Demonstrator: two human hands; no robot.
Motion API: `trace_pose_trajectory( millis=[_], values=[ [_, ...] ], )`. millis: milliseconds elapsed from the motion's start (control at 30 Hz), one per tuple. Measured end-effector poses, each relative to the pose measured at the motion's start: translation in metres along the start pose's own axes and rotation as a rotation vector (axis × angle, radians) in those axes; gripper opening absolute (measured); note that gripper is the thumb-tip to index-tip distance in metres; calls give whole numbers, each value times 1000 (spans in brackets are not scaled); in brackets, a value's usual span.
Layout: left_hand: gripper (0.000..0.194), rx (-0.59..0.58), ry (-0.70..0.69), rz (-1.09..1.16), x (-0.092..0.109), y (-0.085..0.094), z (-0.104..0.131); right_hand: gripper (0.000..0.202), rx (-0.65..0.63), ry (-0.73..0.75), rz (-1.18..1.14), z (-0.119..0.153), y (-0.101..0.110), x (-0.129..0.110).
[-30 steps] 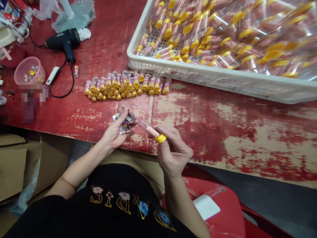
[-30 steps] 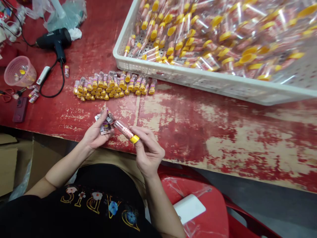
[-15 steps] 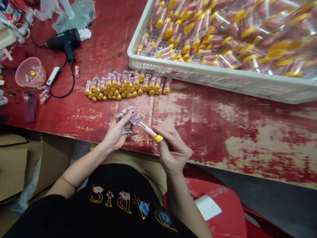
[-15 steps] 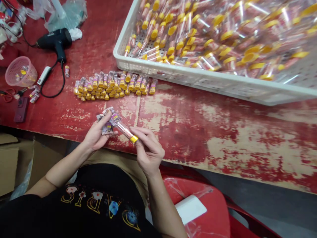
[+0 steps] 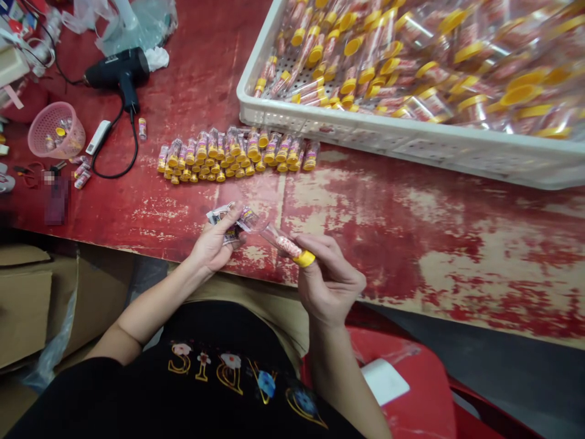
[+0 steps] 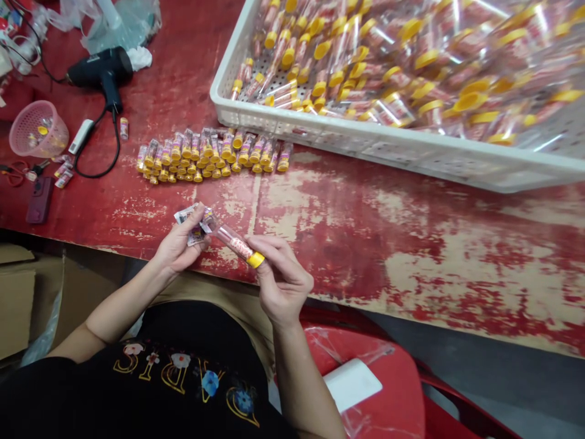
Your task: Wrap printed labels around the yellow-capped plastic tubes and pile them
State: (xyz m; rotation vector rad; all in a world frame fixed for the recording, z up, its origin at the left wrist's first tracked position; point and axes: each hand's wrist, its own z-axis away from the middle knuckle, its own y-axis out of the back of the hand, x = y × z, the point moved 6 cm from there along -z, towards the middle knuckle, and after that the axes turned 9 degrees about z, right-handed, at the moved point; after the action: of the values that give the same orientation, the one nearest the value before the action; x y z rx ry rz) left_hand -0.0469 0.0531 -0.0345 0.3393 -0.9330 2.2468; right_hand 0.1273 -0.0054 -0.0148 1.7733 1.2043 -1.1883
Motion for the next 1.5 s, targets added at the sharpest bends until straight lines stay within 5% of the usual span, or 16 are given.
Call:
trace_pose_trajectory(
  millis=[300, 567, 900, 1500],
  values=[
    [31, -79, 23, -102, -3, -3, 6, 47, -116, 196, 258, 0, -5, -20],
    [52, -234, -144, -263, 0, -16, 23, 58, -203, 207, 281, -1, -19, -23],
    [53, -241, -164, -270, -11, -19, 37, 37, 115, 187, 281, -5, -16, -31],
    [50, -184, -223, -222, 1, -6, 22, 26, 112, 167, 259, -9, -36, -16]
  ],
)
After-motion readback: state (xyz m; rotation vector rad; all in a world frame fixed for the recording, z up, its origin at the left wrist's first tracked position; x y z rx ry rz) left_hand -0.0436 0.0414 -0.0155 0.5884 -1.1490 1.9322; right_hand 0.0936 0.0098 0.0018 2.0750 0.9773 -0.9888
